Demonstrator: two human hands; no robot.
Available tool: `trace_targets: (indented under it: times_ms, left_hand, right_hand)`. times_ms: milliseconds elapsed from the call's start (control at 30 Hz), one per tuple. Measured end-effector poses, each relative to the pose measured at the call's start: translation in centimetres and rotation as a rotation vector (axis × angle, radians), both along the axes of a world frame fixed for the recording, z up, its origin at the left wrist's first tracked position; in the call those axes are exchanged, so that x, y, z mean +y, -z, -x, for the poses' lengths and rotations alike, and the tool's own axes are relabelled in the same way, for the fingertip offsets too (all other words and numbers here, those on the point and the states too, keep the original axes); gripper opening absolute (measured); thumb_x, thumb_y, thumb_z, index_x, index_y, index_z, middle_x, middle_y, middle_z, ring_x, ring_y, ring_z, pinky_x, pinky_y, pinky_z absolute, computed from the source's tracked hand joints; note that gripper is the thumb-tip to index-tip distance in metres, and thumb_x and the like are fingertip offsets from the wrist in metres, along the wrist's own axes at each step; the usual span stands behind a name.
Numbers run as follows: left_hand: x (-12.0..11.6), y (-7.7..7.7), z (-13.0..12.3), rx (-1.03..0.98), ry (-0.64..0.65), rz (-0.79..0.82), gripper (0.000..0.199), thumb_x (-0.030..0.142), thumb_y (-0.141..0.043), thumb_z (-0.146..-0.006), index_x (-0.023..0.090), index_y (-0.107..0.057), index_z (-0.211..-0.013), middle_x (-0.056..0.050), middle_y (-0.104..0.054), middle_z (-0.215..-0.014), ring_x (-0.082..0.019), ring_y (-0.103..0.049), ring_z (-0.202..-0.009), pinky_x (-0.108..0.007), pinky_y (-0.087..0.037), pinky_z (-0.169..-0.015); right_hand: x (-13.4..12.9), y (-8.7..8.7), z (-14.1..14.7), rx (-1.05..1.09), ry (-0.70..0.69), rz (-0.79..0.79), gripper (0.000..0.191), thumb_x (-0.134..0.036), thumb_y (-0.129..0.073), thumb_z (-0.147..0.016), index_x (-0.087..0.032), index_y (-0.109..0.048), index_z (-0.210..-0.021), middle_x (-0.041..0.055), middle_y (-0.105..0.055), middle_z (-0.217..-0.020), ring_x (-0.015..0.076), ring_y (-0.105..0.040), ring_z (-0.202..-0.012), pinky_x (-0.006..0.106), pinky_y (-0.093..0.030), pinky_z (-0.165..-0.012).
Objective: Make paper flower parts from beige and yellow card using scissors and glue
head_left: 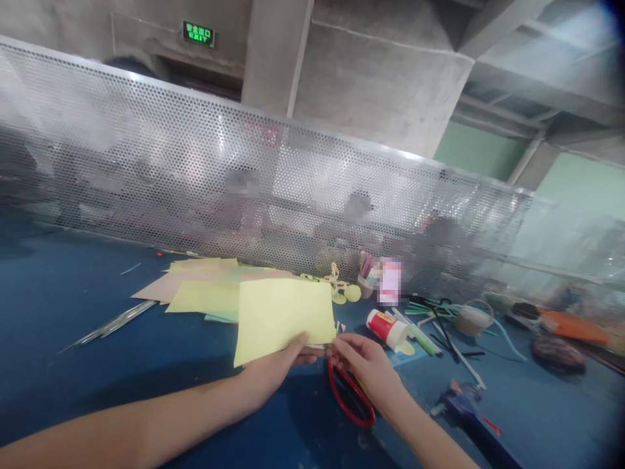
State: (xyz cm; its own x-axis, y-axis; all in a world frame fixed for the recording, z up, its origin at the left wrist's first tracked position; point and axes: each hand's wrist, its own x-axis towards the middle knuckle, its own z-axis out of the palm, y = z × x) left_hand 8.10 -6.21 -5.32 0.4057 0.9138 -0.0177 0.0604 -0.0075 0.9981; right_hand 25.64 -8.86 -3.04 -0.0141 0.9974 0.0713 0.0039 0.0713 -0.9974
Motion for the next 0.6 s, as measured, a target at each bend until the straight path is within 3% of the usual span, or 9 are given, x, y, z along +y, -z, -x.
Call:
trace_targets:
  times_ms: [100, 267, 467, 600]
  left_hand:
    - [-0.04, -0.10, 0.01, -0.124, 0.014, 0.056, 0.052, 0.059, -0.041, -0.078, 0.021, -0.066, -0.103, -0.004, -0.070, -0.098, -0.025, -0.061, -0.100, -0.035, -0.035, -0.100]
    - [-0.06, -0.24, -0.01, -0.153, -0.025, 0.096, 0.048, 0.056, -0.046, -0.077, 0.019, -0.067, -0.099, -0.005, -0.071, -0.094, -0.026, -0.061, -0.098, -0.035, -0.035, -0.100]
    - [0.07, -0.13, -0.02, -0.257, 0.042, 0.080, 0.044, 0.051, -0.047, -0.080, 0.016, -0.068, -0.098, -0.007, -0.069, -0.098, -0.025, -0.063, -0.095, -0.035, -0.039, -0.097]
    - [-0.01, -0.11, -0.07, -0.189, -0.048, 0.092, 0.047, 0.053, -0.050, -0.077, 0.016, -0.066, -0.101, -0.007, -0.070, -0.096, -0.025, -0.063, -0.094, -0.036, -0.040, -0.096]
  right_hand:
    - [-0.09, -0.19, 0.08, -0.022, 0.003, -0.004, 0.032, -0.046, -0.068, -0.067, -0.015, -0.067, -0.074, 0.0030, -0.066, -0.065, 0.0130, -0.057, -0.056, 0.023, -0.043, -0.054]
    - [-0.10, -0.29, -0.02, -0.076, -0.005, -0.022, 0.033, -0.047, -0.067, -0.068, -0.015, -0.066, -0.072, 0.0040, -0.066, -0.066, 0.0136, -0.056, -0.057, 0.024, -0.044, -0.055]
    - [-0.04, -0.29, -0.17, -0.084, 0.002, -0.020, 0.031, -0.045, -0.067, -0.069, -0.014, -0.067, -0.070, 0.0035, -0.066, -0.064, 0.0119, -0.055, -0.055, 0.023, -0.042, -0.054]
    - [-0.12, -0.41, -0.08, -0.089, 0.007, -0.018, 0.032, -0.046, -0.068, -0.067, -0.013, -0.067, -0.069, 0.0031, -0.066, -0.062, 0.0110, -0.054, -0.054, 0.022, -0.041, -0.053]
